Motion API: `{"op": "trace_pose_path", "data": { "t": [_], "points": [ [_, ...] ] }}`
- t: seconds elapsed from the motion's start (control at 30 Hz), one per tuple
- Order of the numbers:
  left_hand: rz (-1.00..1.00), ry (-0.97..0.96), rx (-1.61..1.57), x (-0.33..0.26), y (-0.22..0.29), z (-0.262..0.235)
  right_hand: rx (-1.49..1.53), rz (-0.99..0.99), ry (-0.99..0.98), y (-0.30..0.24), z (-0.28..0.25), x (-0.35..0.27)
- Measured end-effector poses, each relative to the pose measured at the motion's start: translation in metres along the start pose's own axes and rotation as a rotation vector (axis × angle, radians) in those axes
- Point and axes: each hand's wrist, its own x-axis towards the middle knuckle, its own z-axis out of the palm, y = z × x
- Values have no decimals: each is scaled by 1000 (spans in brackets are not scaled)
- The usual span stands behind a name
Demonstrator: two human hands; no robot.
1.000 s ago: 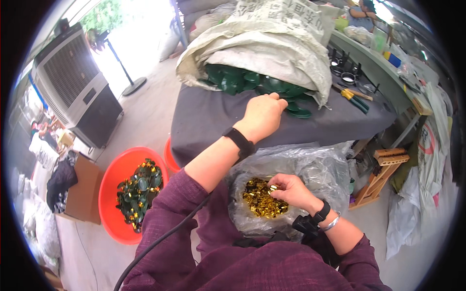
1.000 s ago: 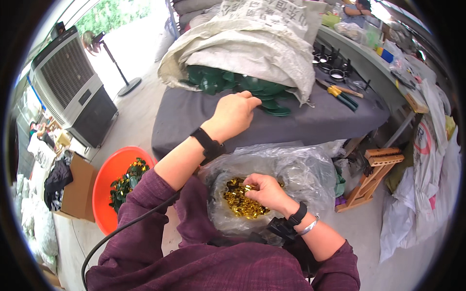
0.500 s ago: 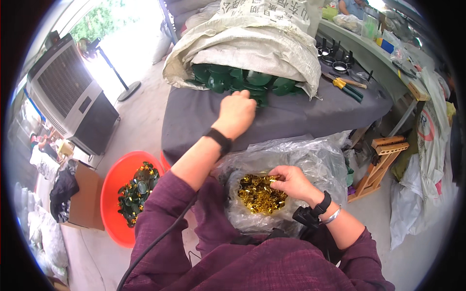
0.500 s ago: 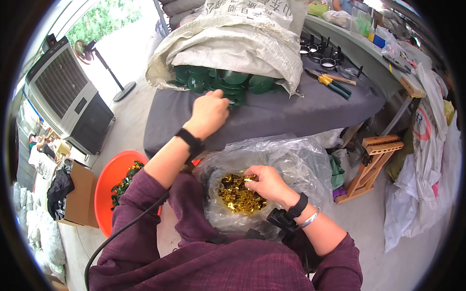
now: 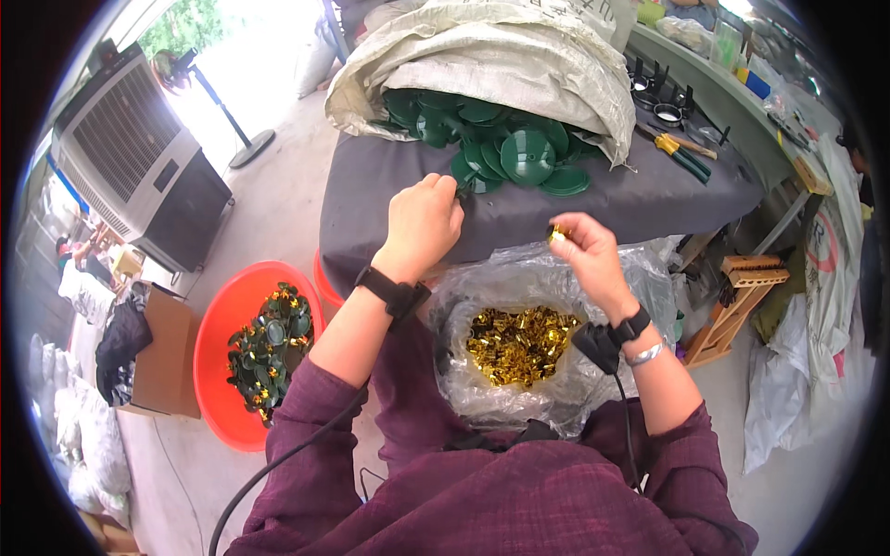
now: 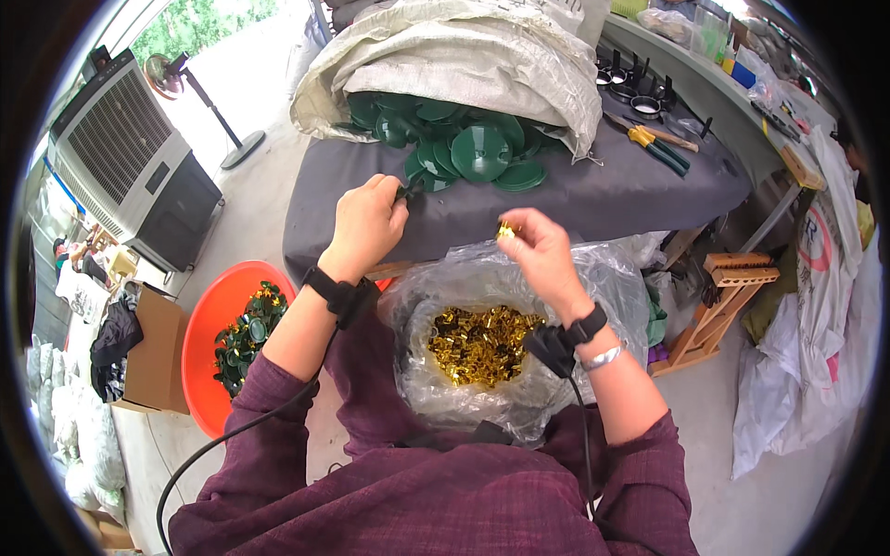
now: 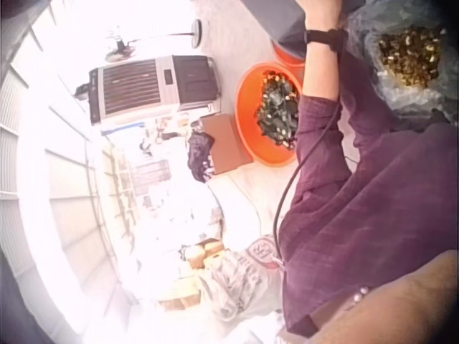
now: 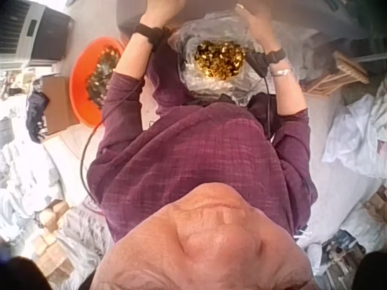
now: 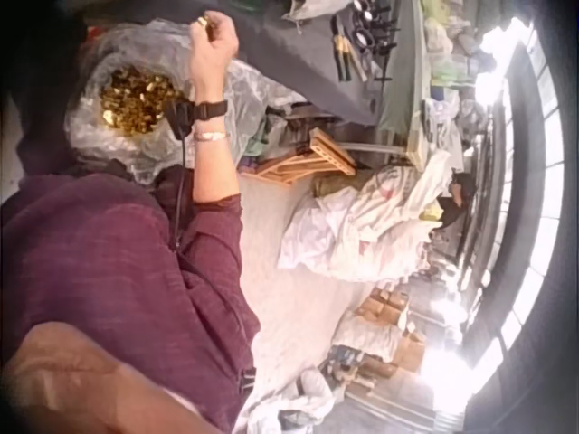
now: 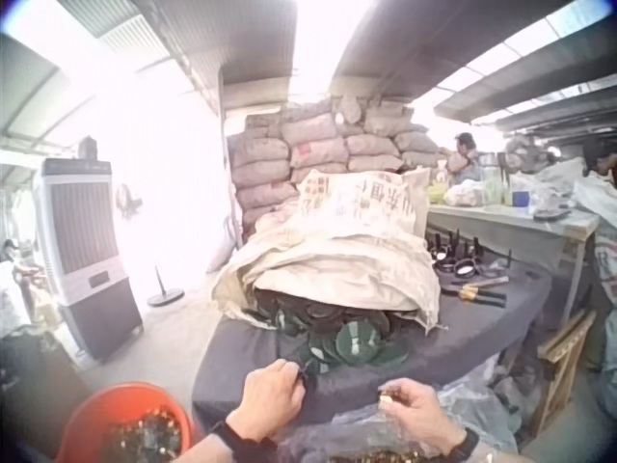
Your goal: Assembling small gold-colored plastic pieces onto green leaf-shaped plastic components.
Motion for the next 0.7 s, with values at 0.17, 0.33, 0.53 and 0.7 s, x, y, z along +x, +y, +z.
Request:
{"op": "trace_pose_path", "data": {
  "t": [0.17, 0.33, 0.53, 0.7],
  "points": [
    [-51, -17, -5, 0, 5, -9, -30, -110, 36, -5, -4, 14],
    [-413, -11, -577, -33, 28, -20, 103, 17, -67, -24, 13, -7],
    [-744, -289, -1229, -69, 84, -22, -5, -7, -214, -30, 39, -43],
    [-676, -305, -1064, -85, 87, -9, -362, -214, -226, -33, 39, -48]
  ]
}}
